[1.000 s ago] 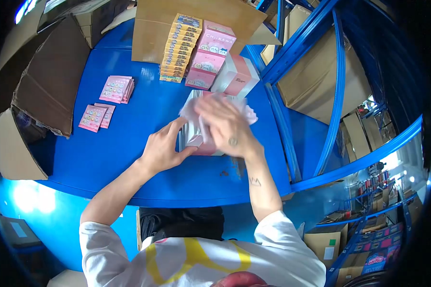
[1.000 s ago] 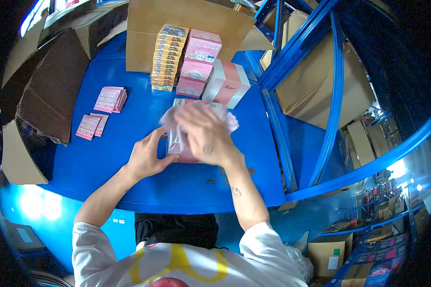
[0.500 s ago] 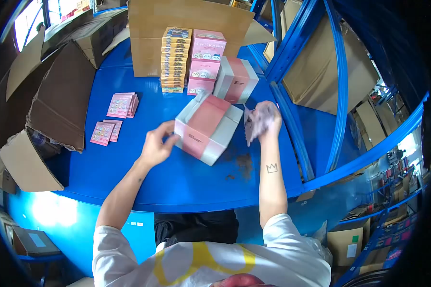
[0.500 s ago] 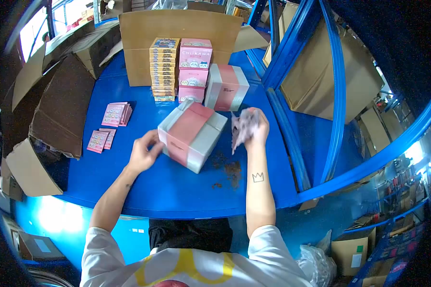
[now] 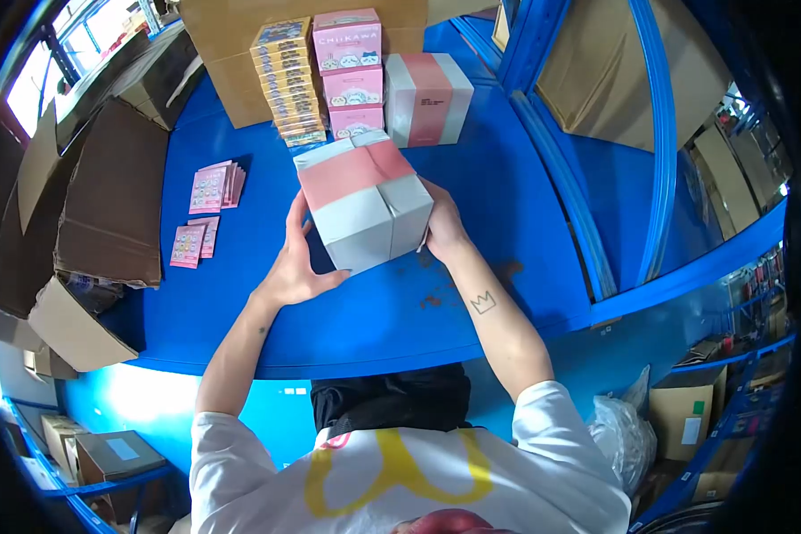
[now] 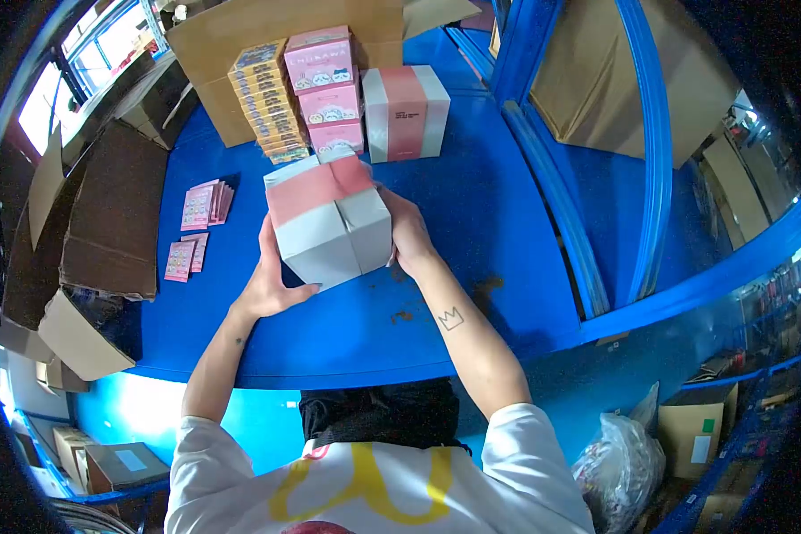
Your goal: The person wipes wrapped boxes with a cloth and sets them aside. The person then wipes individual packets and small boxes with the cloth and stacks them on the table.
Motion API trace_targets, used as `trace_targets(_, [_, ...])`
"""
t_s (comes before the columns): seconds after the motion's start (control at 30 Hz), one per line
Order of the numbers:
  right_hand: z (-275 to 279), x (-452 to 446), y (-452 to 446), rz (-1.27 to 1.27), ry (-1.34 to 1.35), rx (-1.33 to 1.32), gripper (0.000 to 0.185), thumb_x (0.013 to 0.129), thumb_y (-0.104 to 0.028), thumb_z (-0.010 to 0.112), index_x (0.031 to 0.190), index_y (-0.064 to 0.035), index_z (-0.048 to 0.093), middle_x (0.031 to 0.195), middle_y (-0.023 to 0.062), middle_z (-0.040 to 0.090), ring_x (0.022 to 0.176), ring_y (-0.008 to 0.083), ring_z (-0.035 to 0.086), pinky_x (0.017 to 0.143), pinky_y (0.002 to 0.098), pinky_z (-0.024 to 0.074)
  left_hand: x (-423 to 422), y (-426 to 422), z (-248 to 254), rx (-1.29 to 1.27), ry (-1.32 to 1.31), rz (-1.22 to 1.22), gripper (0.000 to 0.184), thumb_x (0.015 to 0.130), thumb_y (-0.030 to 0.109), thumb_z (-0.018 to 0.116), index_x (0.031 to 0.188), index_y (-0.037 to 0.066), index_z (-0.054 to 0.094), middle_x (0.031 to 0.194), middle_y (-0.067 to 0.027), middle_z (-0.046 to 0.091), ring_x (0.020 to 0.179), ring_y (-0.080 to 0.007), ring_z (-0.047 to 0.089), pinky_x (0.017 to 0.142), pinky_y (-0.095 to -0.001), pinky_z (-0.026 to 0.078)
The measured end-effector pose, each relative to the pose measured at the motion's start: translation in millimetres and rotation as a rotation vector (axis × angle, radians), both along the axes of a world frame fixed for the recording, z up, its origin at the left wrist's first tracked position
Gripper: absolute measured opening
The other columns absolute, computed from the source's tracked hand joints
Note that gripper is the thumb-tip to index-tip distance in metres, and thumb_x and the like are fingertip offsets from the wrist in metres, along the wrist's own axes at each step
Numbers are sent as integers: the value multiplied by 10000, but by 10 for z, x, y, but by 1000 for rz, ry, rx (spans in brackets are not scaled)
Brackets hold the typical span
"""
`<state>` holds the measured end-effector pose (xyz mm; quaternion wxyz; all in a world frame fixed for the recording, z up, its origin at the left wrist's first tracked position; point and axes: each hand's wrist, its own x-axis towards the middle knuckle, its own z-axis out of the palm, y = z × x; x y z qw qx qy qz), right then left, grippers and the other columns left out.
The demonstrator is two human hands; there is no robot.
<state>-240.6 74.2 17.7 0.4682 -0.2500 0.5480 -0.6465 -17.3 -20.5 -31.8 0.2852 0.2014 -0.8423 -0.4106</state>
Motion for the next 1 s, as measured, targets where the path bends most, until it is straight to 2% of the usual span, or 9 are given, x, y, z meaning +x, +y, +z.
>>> trace_targets(0.07, [-34, -28, 17, 3, 14, 17, 421, 979, -232, 478, 1339, -41, 586, 1252, 127, 643, 1102, 199, 606, 863, 288, 455, -23, -21, -26, 0, -31, -7, 1320, 629, 115, 832, 1557, 181, -105, 1614, -192, 88, 1469, -432, 167, 1144, -581, 281])
trace_targets(0.2, [-102, -132, 19, -23, -86, -339, 410, 989, -273, 481, 1301, -51, 629, 1187, 88, 681, 1045, 164, 616, 867, 232, 438, -3, -49, 103, 26, -42, -10, 1339, 610, 167, 875, 1546, 124, -82, 1609, -216, 65, 1470, -429, 170, 1179, -580, 220])
trace_targets(0.4, [-66, -44, 42, -22, -133, -488, 418, 985, -238, 473, 1333, -46, 603, 1210, 92, 674, 1066, 147, 606, 876, 222, 431, 11, -146, -29, 0, 7, -37, 1371, 605, 269, 925, 1539, 96, -63, 1594, -221, 120, 1459, -430, 212, 1181, -539, 245])
trace_targets(0.53, [-219, -31, -21, -160, 138, -149, 399, 986, -215, 436, 1277, -24, 631, 1093, 103, 711, 936, 161, 648, 786, 244, 474, -16, -57, -56, -148, 27, 119, 1316, 615, 361, 939, 1531, 58, 45, 1505, -242, 323, 1321, -409, 447, 1089, -476, 409])
trace_targets(0.63, [-355, -335, -21, -130, 275, 159, 350, 984, -214, 449, 1149, -6, 678, 870, 95, 719, 724, 175, 642, 635, 246, 472, 58, -60, 112, -74, -10, 161, 1180, 646, 369, 923, 1496, 39, 174, 1396, -233, 437, 1193, -372, 534, 989, -443, 474])
trace_targets(0.7, [-418, -373, -56, -282, 523, -141, 288, 959, -180, 497, 1066, 18, 676, 660, 63, 651, 569, 168, 589, 531, 240, 439, 118, -73, 189, -7, -53, 200, 1052, 677, 377, 907, 1461, 20, 303, 1286, -224, 551, 1065, -336, 621, 889, -409, 539])
trace_targets(0.87, [-226, -566, 94, 85, 981, 302, 282, 894, -90, 571, 1131, 37, 657, 820, 82, 688, 647, 168, 612, 560, 263, 463, 206, -168, 54, -181, -33, 143, 767, 734, 334, 876, 1319, 5, 504, 1025, -174, 667, 819, -265, 658, 722, -341, 560])
trace_targets(0.9, [-178, -592, 124, 88, 991, 299, 282, 894, -90, 571, 1131, 37, 657, 820, 82, 688, 647, 168, 612, 560, 263, 463, 222, -162, 64, -182, -24, 150, 767, 734, 334, 876, 1319, 5, 504, 1025, -174, 667, 819, -265, 658, 722, -341, 560])
trace_targets(1.0, [-57, -608, 320, 202, 912, -19, 347, 848, -66, 609, 1181, 25, 648, 1056, 108, 680, 777, 209, 654, 652, 306, 515, 271, -137, 152, -55, -1, 62, 611, 757, 316, 860, 1201, 12, 571, 872, -130, 668, 732, -251, 656, 679, -313, 546])
